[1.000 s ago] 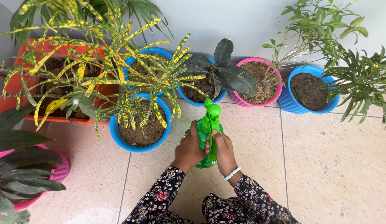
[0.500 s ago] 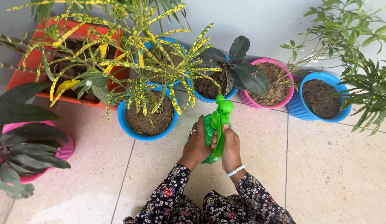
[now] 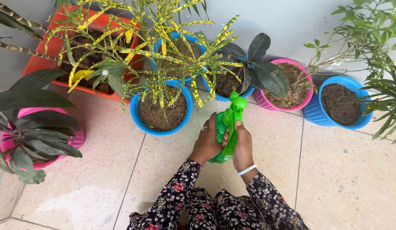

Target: The person uses a green spray bottle to water several potted plants arranged on a tiled floor. They systematically move from one plant to the next, spraying the soil and leaves of each.

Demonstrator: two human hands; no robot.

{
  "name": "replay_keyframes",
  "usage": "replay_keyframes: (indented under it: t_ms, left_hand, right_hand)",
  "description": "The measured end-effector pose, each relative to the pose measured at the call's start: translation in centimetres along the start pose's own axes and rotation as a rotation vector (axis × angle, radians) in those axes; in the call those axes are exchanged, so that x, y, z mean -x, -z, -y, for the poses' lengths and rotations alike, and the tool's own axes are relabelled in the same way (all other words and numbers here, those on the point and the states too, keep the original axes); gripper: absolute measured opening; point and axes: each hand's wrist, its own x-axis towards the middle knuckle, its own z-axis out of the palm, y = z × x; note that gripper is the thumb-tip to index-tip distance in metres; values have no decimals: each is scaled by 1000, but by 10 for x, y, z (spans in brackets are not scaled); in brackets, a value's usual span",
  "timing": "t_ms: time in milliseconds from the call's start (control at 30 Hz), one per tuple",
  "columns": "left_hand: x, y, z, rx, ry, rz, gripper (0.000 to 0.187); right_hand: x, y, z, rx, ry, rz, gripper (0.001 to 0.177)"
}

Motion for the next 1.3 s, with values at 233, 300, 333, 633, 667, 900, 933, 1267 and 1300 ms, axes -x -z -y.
replay_keyframes:
  t_ms: [233, 300, 333, 633, 667, 900, 933, 1267, 1300]
  left_hand:
    - [-3, -6, 9, 30, -72, -34, 113]
    - [-5, -7, 11, 37, -96, -40, 114]
    - [-6, -7, 11, 39, -96, -37, 114]
    - [-5, -6, 10, 59, -94, -26, 113]
    - [-5, -6, 10, 65, -97, -26, 113]
    - [-7, -5, 10, 78, -104, -19, 113]
    - [-7, -5, 11, 78, -109, -19, 113]
    - [-7, -5, 13, 86, -122, -27, 113]
    - [-7, -5, 13, 89, -126, -30, 113]
  right_hand:
    - [-2, 2, -6, -16, 3, -1, 39]
    - [-3, 3, -11, -21, 24, 0, 35]
    - [-3, 4, -11, -28, 17, 3, 35]
    - [1, 1, 4, -4, -40, 9, 44]
    - [0, 2, 3, -13, -44, 16, 42]
    - [-7, 8, -8, -69, -40, 27, 37]
    - [-6, 7, -6, -63, -46, 24, 39]
    - [-7, 5, -7, -29, -49, 17, 38]
    - [-7, 6, -9, -31, -44, 24, 37]
